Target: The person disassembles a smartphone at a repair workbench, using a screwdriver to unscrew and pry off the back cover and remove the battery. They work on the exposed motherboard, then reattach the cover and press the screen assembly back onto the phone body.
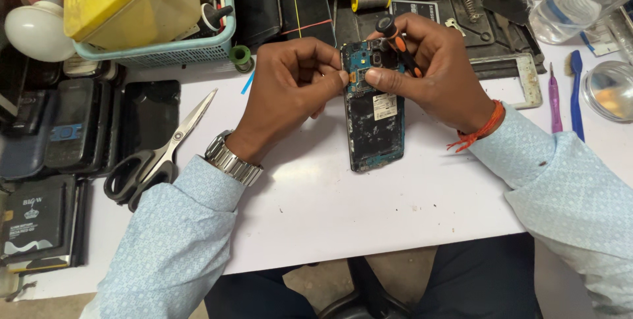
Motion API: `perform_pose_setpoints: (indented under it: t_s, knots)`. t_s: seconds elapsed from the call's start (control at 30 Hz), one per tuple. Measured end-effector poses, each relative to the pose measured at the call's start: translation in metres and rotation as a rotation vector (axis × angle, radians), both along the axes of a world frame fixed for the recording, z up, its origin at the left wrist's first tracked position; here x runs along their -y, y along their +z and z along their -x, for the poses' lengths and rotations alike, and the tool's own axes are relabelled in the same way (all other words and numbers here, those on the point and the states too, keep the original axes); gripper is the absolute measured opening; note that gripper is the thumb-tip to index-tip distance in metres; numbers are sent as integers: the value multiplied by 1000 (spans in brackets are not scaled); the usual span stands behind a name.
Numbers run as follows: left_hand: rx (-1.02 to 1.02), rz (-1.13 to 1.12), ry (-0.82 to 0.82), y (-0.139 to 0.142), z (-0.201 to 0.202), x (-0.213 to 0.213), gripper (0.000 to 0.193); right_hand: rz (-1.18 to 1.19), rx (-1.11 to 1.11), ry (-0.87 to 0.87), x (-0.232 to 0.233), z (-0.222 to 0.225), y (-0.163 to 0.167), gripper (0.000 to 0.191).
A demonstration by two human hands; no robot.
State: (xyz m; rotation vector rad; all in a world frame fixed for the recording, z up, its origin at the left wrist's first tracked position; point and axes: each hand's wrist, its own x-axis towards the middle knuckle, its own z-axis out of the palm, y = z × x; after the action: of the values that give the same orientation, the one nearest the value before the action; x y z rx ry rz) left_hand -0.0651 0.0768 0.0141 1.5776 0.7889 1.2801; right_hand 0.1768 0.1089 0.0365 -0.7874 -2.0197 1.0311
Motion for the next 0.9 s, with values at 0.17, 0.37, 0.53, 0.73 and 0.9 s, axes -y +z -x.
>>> perform_pose_setpoints:
  t_s: [0.17,0.37,0.53,0.73,0.9]
  knots:
    - [-50,22,37,2,-1,0,13,-67,18,-24,5,2,1,37]
    - [-63,8,60,-1,-2,0,14,-117,29,-59,9,4,2,36]
    - [-72,-58,88,-2,-5,-1,11,-134,32,-79,10,4,2,36]
    - [-61,79,94,3,-6,2,12,-136,44,-100,11,4,1,36]
    - [-64,46,106,3,-9,2,12,-112,38,-80,9,5,1,36]
